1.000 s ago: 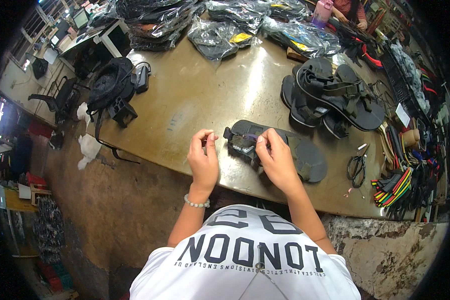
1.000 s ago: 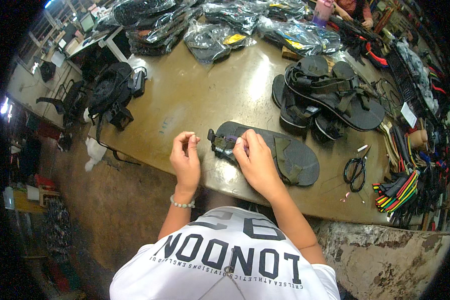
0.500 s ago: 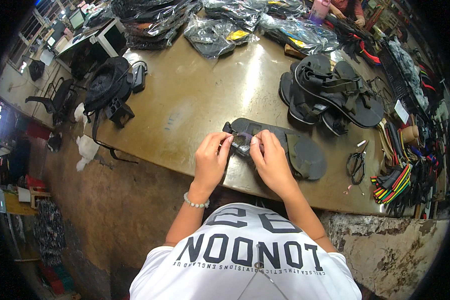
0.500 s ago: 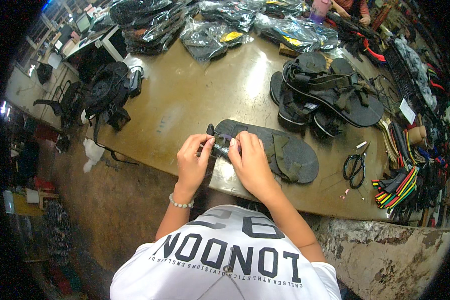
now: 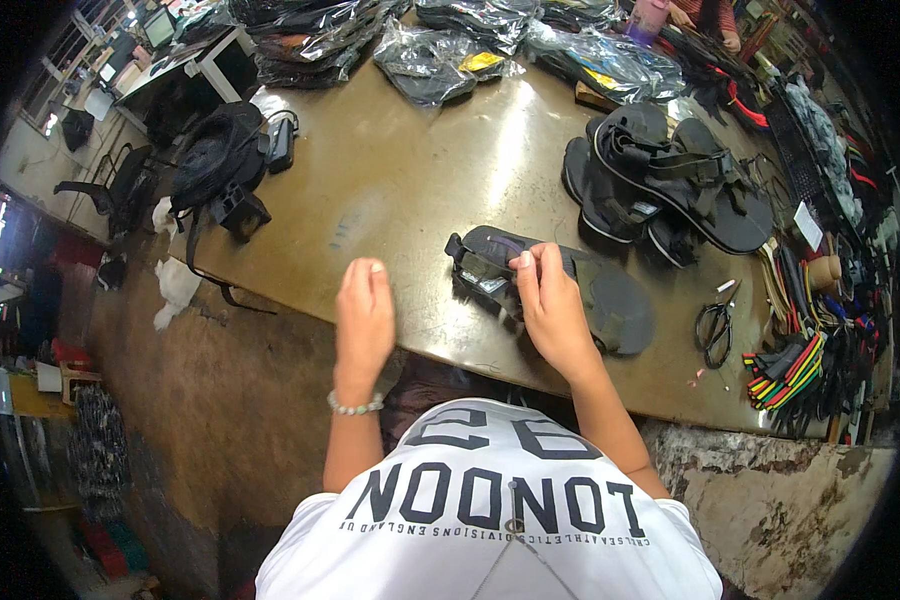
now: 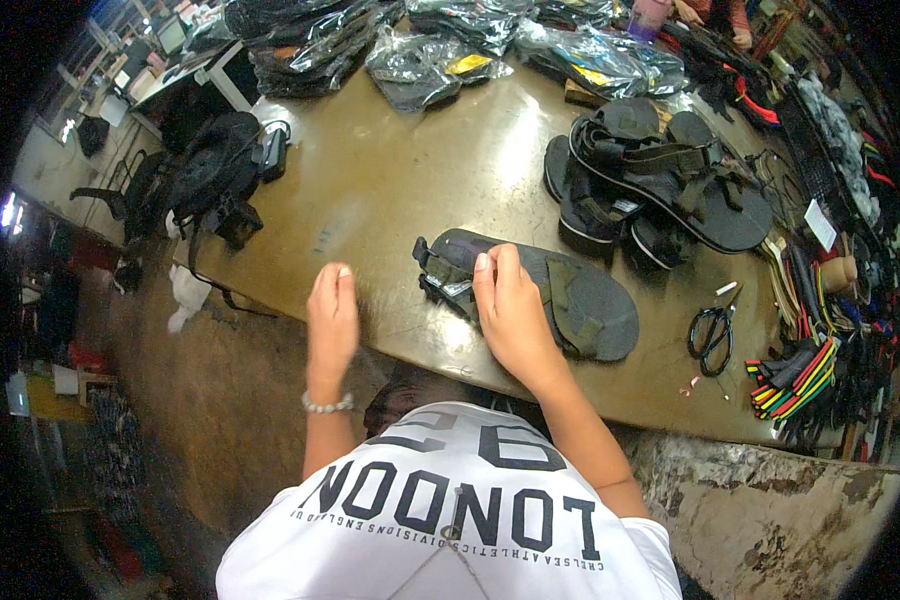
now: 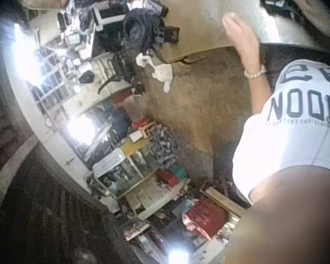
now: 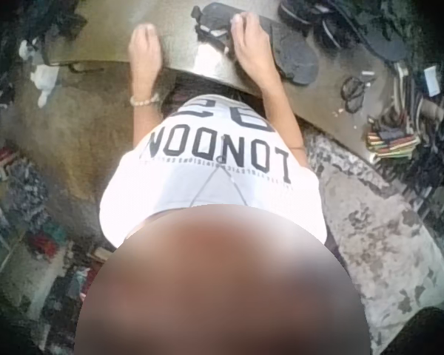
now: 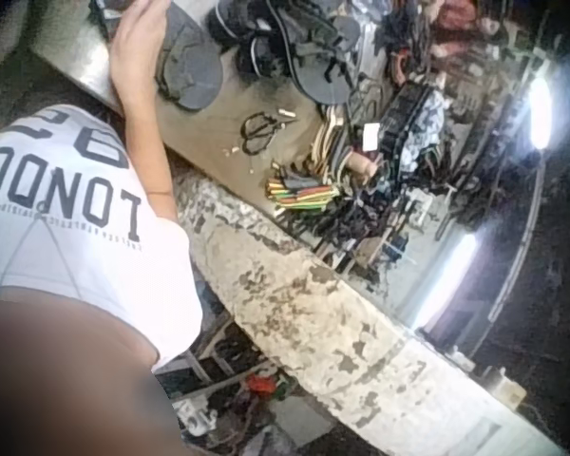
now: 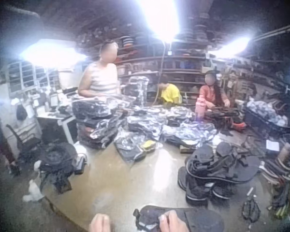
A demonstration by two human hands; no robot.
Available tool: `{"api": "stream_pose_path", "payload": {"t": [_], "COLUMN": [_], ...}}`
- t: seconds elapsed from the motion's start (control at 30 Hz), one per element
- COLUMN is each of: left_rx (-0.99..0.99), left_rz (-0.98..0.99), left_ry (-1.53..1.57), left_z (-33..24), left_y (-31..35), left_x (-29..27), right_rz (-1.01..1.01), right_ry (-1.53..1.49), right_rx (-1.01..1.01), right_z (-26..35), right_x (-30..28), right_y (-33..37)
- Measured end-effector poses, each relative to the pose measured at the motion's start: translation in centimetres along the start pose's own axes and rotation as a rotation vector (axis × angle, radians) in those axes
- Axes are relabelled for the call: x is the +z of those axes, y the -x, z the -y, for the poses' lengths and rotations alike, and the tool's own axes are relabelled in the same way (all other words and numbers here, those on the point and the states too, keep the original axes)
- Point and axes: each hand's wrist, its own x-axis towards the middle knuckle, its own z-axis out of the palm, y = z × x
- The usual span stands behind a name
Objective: The person assembles black sandals by threading straps through buckles and securing them. They handle multiple sandals one at a time, adjusting and tightening the straps, then placing finished units into a pile on the table.
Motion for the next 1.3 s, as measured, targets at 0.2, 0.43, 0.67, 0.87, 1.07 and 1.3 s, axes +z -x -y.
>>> {"api": "stream_pose_path", "payload": {"t": [0.2,0.43,0.67,0.87,1.07,1.3], "left_rx": [0.031,0.204,0.177,0.206,0.154,0.200], "left_rz": [0.105,0.074,0.151,0.144,0.123,0.125], "left_ry": [-0.240,0.252,0.263,0.233,0.211,-0.017], "left_z": [-0.5,-4.9,-4.6,-4.5,-5.3,-5.4], "left_y": [1.7,1.0,1.1,1.2,1.6,1.8], "left_x": [-3.3,4.3,5.1,5.2,4.8,5.1], "right_rz": [0.017,0.014,0.055,0.071,-0.001,-0.010], "right_ry": [-0.011,-0.020,-0.027,0.033,0.034,0.050], "right_rx": [-0.031,-0.044,0.005,-0.040,-0.063,-0.094], "right_z": [-0.2,-0.5,-0.3,0.0,-0.6,-1.0], "right_x": [-0.1,-0.1,-0.3,-0.3,0.1,0.2], "right_y": [-0.1,0.3,0.4,0.6,0.7,1.1]}}
